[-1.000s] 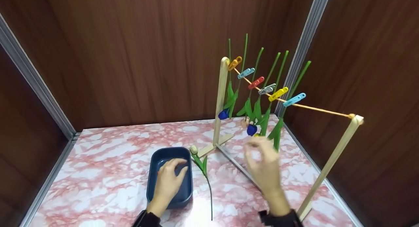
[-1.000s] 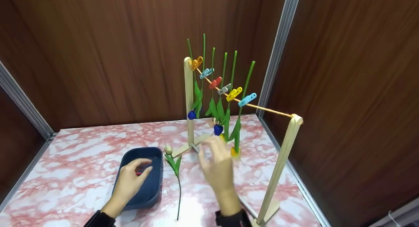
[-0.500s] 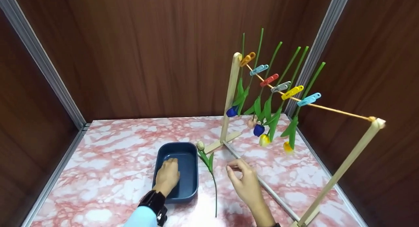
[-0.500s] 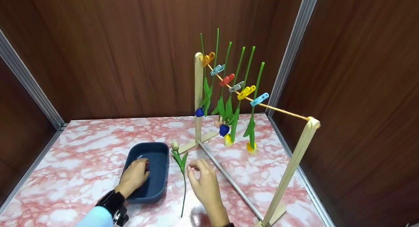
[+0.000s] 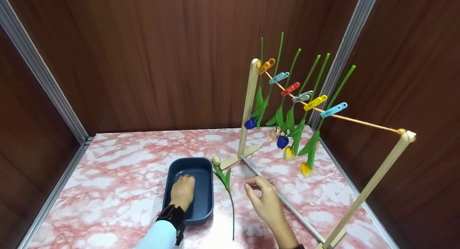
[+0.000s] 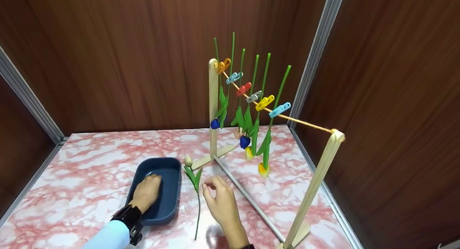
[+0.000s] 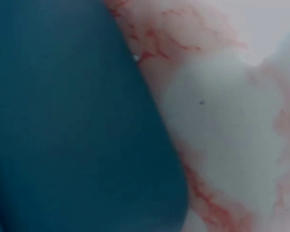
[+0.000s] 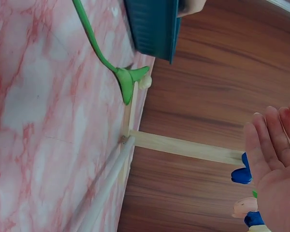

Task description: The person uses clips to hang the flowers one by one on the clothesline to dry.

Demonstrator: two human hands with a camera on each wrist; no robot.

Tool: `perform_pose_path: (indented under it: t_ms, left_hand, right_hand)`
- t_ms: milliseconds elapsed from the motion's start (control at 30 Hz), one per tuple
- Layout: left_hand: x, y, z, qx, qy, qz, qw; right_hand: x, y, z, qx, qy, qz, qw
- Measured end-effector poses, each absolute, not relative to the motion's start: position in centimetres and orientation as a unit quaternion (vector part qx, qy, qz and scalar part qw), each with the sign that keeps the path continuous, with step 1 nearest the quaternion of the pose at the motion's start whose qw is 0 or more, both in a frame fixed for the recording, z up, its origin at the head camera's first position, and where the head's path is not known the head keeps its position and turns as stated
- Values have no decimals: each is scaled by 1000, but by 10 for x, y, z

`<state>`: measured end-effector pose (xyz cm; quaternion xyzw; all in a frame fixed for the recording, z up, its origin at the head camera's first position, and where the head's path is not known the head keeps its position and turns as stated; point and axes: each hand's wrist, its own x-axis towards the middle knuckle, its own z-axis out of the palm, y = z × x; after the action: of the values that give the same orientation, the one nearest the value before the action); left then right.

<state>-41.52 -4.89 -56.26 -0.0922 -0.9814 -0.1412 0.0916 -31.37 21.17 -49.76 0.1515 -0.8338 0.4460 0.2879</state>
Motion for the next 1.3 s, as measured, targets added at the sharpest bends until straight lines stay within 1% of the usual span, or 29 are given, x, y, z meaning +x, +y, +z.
perform_pose_path:
  t_ms: [167,300,433,533,667,800,1033,1133,1300]
  left_hand:
    - [-412,-52,-568,-103,-977,-136,124]
    - [-409,-52,-570,-119,-969,-142,164]
    - [-405,-55,-566,-129,-951,-162,228]
    - [-401,-56,-563,-141,-928,-191,287]
    - [-393,-52,-559,-144,-894,-263,334]
    - [-382,-44,-555,-129,-864,-354,333]
    - [-376,-34,-537,-86,-800,-522,281]
    - [-375,-31,-529,-84,-765,-581,264]
    - [-368,-22,-514,-89,-726,-637,244]
  right_hand:
    - [-312,210,-502,158,-838,447,271]
    - [-310,209,-505,157,-842,446,261]
    - [-310,205,-505,157,-848,437,255]
    - [-309,202,-505,151,-855,435,239]
    - [-306,199,-505,141,-858,448,208]
    - [-303,194,-506,143,-856,459,190]
    - [-308,187,-499,143,-859,458,179]
    - [-311,184,-495,143,-861,455,174]
    - [-319,177,-491,154,-861,451,175]
